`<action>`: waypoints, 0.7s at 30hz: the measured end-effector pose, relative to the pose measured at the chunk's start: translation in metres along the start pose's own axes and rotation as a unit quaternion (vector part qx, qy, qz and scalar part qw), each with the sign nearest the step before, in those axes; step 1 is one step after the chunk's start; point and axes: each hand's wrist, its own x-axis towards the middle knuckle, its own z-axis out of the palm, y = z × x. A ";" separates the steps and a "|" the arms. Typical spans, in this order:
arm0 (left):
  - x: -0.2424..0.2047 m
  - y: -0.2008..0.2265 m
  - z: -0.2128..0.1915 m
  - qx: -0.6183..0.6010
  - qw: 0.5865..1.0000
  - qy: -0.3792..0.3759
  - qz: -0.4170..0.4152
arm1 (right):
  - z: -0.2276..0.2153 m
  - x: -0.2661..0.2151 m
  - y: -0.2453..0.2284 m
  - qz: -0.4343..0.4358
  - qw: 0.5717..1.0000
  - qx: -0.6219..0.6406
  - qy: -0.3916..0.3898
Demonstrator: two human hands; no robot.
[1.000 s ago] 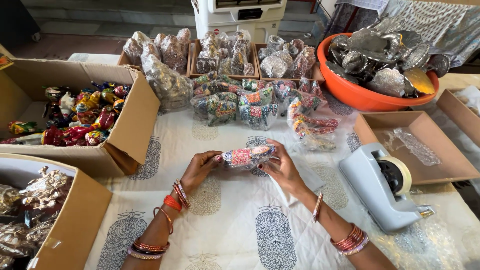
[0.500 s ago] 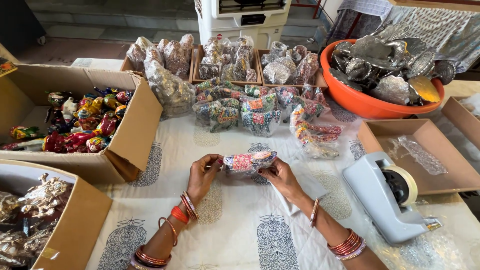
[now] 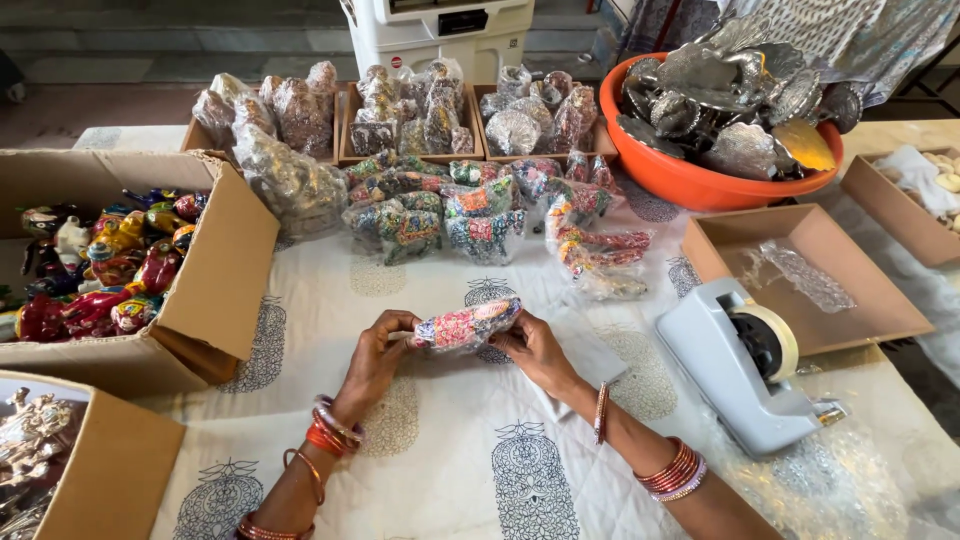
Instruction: Cleaning and sorting small hand-painted figurines and ornaments in a production or sorting area.
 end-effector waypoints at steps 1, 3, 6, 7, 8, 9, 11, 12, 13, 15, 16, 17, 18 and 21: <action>-0.002 0.005 0.001 0.002 1.000 -0.001 0.001 | 0.001 0.000 -0.001 -0.001 1.000 0.001 0.001; -0.005 0.016 0.003 0.048 0.998 -0.049 -0.002 | 0.001 0.000 -0.004 0.003 1.000 -0.011 0.001; -0.005 0.016 0.005 0.004 0.998 -0.054 -0.030 | 0.004 -0.002 -0.016 0.007 0.999 -0.034 -0.002; -0.004 0.017 0.007 0.005 0.998 -0.056 -0.028 | 0.001 -0.001 -0.014 0.004 0.999 -0.034 -0.001; -0.002 0.018 0.008 0.000 0.998 -0.049 -0.048 | -0.001 0.001 -0.012 0.019 0.998 -0.053 0.002; 0.000 0.020 0.009 -0.005 0.997 -0.042 -0.067 | -0.004 0.002 -0.011 0.034 0.997 -0.072 0.005; 0.015 0.020 0.014 -0.013 0.998 -0.029 -0.046 | -0.014 0.013 -0.006 0.001 0.999 -0.053 0.009; 0.021 0.018 0.019 -0.027 0.999 -0.012 -0.028 | -0.021 0.018 -0.004 -0.026 0.999 -0.036 0.008; 0.031 0.017 0.024 -0.028 0.999 -0.013 -0.025 | -0.026 0.023 -0.004 -0.028 0.999 -0.039 0.008; 0.056 0.019 0.034 -0.046 0.997 -0.027 0.053 | -0.039 0.037 -0.011 -0.097 0.994 0.049 0.016; 0.066 0.014 0.038 -0.048 0.997 -0.027 0.060 | -0.042 0.040 -0.013 -0.102 0.994 0.045 0.015; 0.077 0.008 0.042 -0.054 0.995 -0.021 0.075 | -0.045 0.044 -0.014 -0.103 0.993 0.034 0.039; 0.089 0.002 0.047 -0.061 0.994 -0.016 0.088 | -0.049 0.046 -0.014 -0.102 0.992 0.024 0.065; 0.102 -0.032 0.058 -0.068 0.993 0.013 0.096 | -0.061 0.053 0.011 -0.064 0.993 -0.034 0.088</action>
